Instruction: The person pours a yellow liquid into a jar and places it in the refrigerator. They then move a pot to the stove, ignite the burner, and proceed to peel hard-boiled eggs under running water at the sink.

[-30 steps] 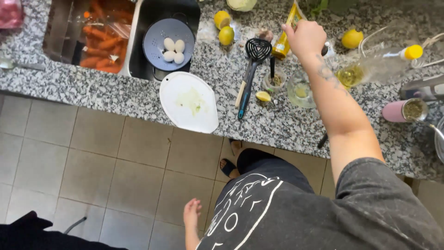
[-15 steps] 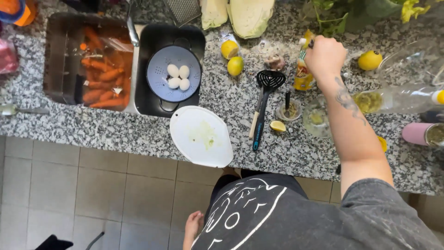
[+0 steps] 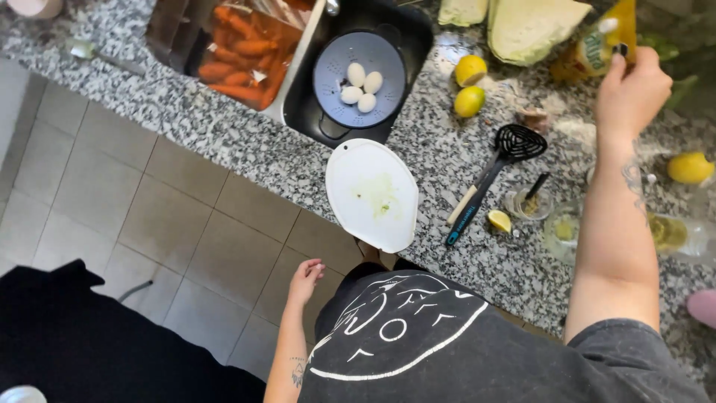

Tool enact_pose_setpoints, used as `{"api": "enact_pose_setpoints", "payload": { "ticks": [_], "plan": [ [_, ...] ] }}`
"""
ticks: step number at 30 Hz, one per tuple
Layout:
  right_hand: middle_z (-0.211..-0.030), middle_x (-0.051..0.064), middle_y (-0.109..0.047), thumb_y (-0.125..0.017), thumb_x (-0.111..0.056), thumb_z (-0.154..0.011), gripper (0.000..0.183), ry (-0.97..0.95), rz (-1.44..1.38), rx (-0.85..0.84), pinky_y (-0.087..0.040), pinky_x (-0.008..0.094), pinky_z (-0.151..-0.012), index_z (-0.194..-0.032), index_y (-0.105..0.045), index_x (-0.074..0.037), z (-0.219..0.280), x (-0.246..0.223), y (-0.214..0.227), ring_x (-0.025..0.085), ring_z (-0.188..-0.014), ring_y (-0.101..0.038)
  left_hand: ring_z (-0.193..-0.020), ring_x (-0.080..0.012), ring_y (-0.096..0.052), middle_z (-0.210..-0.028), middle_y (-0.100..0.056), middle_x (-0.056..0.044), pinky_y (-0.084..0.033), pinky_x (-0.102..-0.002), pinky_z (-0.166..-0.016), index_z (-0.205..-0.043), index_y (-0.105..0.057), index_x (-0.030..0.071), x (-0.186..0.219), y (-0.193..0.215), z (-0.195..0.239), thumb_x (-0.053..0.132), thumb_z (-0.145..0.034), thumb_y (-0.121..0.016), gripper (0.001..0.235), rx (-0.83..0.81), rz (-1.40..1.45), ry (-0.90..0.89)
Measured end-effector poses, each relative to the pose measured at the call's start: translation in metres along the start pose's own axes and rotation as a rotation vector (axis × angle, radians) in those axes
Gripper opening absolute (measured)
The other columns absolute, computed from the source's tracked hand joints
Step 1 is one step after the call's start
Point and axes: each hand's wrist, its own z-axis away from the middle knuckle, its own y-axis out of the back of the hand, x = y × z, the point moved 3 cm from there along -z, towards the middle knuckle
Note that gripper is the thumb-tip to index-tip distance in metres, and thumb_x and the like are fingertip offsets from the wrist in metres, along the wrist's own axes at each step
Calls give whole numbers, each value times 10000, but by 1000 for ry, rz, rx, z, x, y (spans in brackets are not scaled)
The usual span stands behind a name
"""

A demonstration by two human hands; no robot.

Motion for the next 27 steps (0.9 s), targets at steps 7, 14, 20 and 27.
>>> {"api": "enact_pose_setpoints", "payload": {
  "ticks": [7, 14, 20, 27],
  "plan": [
    [-1113, 182, -649, -758, -67, -1069, 263, 86, -231, 17, -480, 360, -697, -1234, -592, 55, -18, -113, 128, 305, -960, -640, -851, -118, -623, -1115, -689, 30, -437, -254, -739, -1163, -597, 190, -98, 28, 17, 286, -912, -505, 284, 85, 7, 179],
    [-1047, 207, -613, -600, 151, -870, 295, 85, -1035, -241, -532, 344, -737, -1142, -590, 37, 63, -326, 152, 309, -904, -609, -900, -234, -675, -1058, -702, -57, -500, -385, -794, -1156, -626, 135, -204, 70, 0, 293, -880, -585, 321, 138, 122, 321],
    [-888, 46, -602, -602, 126, -723, 402, -133, -1124, -668, -468, 236, -646, -1046, -631, -113, 129, -477, 132, 177, -755, -631, -1036, -305, -639, -1106, -684, -113, -503, -430, -856, -1194, -609, 106, -207, 149, -47, 310, -890, -602, 367, 130, 175, 93],
    [-829, 76, -491, -605, 181, -648, 461, 257, -1244, -668, -432, 228, -565, -1038, -636, -63, 141, -630, 132, 180, -674, -517, -960, -256, -659, -1050, -692, -98, -491, -353, -809, -1160, -610, 124, -221, 253, 6, 264, -918, -552, 285, 413, 477, -22]
  ]
}}
